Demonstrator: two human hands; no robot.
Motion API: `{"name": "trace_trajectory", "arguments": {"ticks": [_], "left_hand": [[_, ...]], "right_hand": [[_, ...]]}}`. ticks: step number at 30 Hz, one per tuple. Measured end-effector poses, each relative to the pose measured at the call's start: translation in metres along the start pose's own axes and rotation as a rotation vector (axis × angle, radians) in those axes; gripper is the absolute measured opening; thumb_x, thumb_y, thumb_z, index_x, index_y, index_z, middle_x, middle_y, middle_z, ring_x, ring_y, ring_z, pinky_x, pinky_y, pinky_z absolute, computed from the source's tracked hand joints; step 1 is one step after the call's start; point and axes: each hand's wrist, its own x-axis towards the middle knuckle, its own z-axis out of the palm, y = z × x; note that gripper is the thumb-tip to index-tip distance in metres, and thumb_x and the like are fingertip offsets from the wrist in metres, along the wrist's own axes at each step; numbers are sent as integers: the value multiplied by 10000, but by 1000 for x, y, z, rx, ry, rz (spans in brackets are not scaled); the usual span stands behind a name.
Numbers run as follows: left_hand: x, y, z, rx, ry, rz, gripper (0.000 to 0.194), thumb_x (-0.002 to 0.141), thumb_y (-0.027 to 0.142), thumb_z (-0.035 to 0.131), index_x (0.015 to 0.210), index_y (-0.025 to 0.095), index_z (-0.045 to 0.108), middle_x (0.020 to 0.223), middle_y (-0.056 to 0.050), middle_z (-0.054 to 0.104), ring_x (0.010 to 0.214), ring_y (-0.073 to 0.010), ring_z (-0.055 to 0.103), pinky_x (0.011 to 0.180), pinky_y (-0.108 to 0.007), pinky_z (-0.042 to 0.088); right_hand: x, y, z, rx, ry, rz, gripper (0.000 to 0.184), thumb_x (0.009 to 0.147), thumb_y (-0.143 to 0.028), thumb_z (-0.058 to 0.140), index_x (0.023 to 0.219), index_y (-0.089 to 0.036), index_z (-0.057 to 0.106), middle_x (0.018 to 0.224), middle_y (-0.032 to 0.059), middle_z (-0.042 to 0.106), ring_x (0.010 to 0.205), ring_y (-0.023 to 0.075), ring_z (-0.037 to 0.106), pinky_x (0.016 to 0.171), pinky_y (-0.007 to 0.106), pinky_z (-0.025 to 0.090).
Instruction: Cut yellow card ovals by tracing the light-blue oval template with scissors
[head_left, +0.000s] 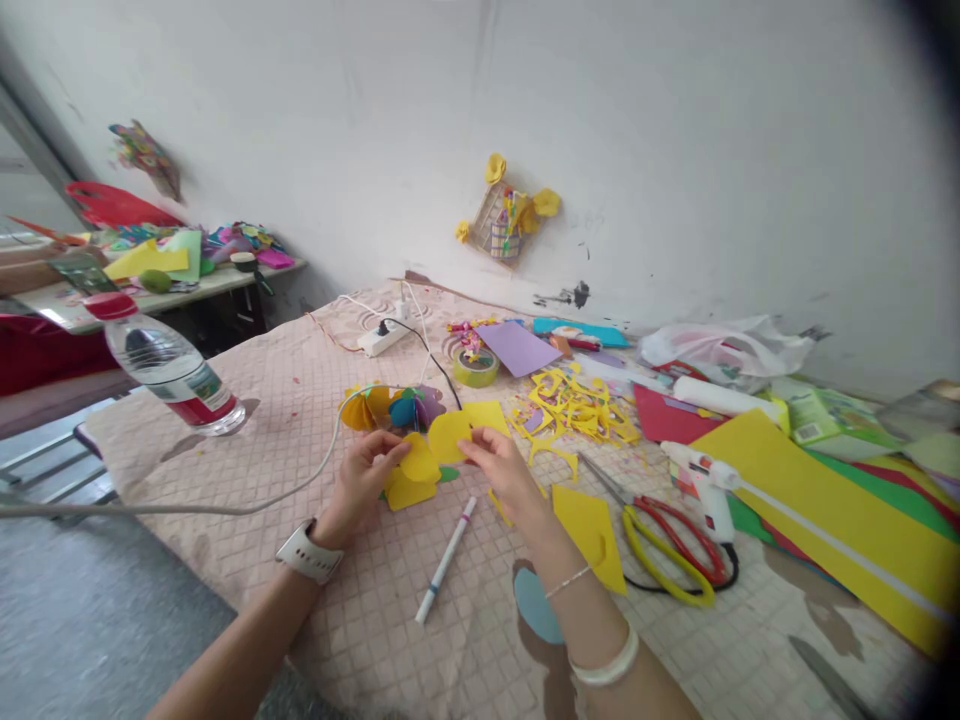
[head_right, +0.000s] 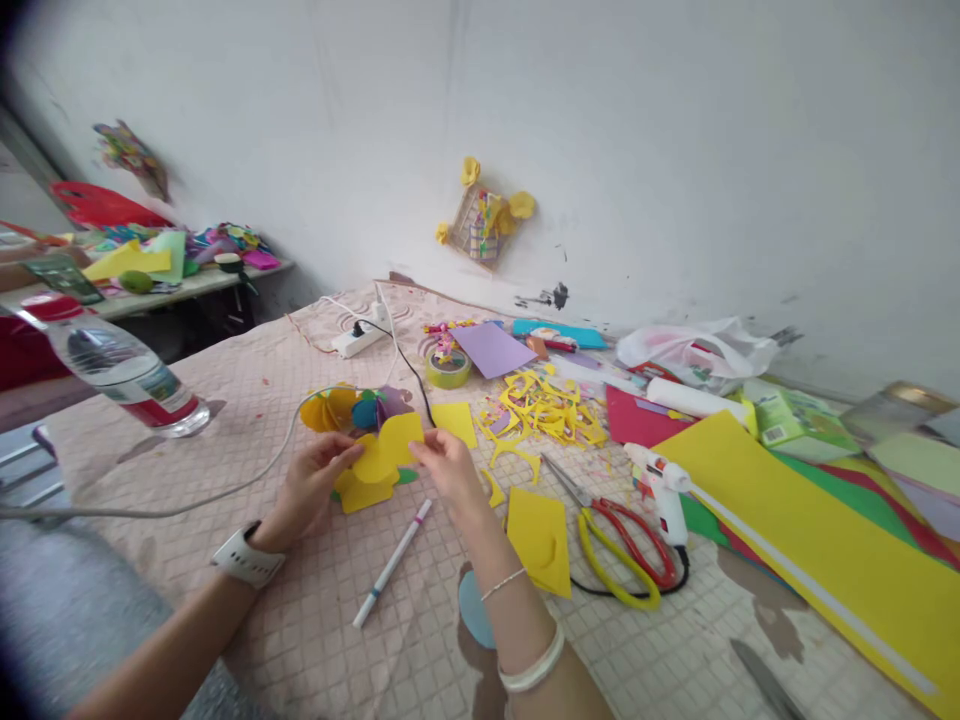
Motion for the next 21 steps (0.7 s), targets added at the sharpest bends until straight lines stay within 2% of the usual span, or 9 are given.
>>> {"name": "trace_trajectory", "arguments": {"ticks": [4,7,10,12,14,17,21], "left_hand": [[0,0,1,3,-53,-15,347,877,469,503,824,169,669,760,-56,726,674,-191,659,616,-284,516],[1,-1,3,93,-64,-31,313,850,452,547,850,185,710,834,-83,737,829,-258,660,766,-383,511],[1,-3,5,205,-60,-37,268,742,427,681,886,207,731,1017,-113,720,1069,-356,573,954,-530,395],[1,-5,6,247,-82,-26,270,675,385,740,894,228,731,1080,-102,702,1127,-375,533,1005,-570,332],[2,-6,7,257,-103,-10,217,676,331,728,871,234,718,1052,-86,702,1098,-355,550,1011,-569,325],[3,-6,7,231,-113,14,72,726,271,653,764,213,671,965,-78,707,1019,-307,593,981,-514,382],[3,3,1,158,-132,23,150,820,306,546,748,201,624,802,-46,704,804,-222,643,774,-360,502]], "right_hand": [[-3,11,14,20,-56,0,94,679,-212,724,711,-175,643,660,-16,688,650,173,656,643,288,515],[1,15,10,22,29,-12,95,732,-182,696,779,-177,613,673,-29,673,652,169,653,632,288,513],[6,15,0,15,83,-27,125,829,-142,672,942,-155,620,830,-8,695,779,171,675,737,327,537],[7,15,-2,-5,58,-20,113,877,-151,663,985,-139,634,916,16,699,835,178,680,781,363,548],[7,17,-1,-42,17,-6,76,904,-185,656,957,-131,652,924,22,698,823,176,681,781,373,555],[5,21,4,-102,-33,2,89,919,-216,648,923,-128,658,902,18,691,802,170,677,768,369,559],[-1,22,12,-155,-92,-17,68,904,-198,664,894,-131,663,890,15,695,824,174,677,785,374,555]]}}
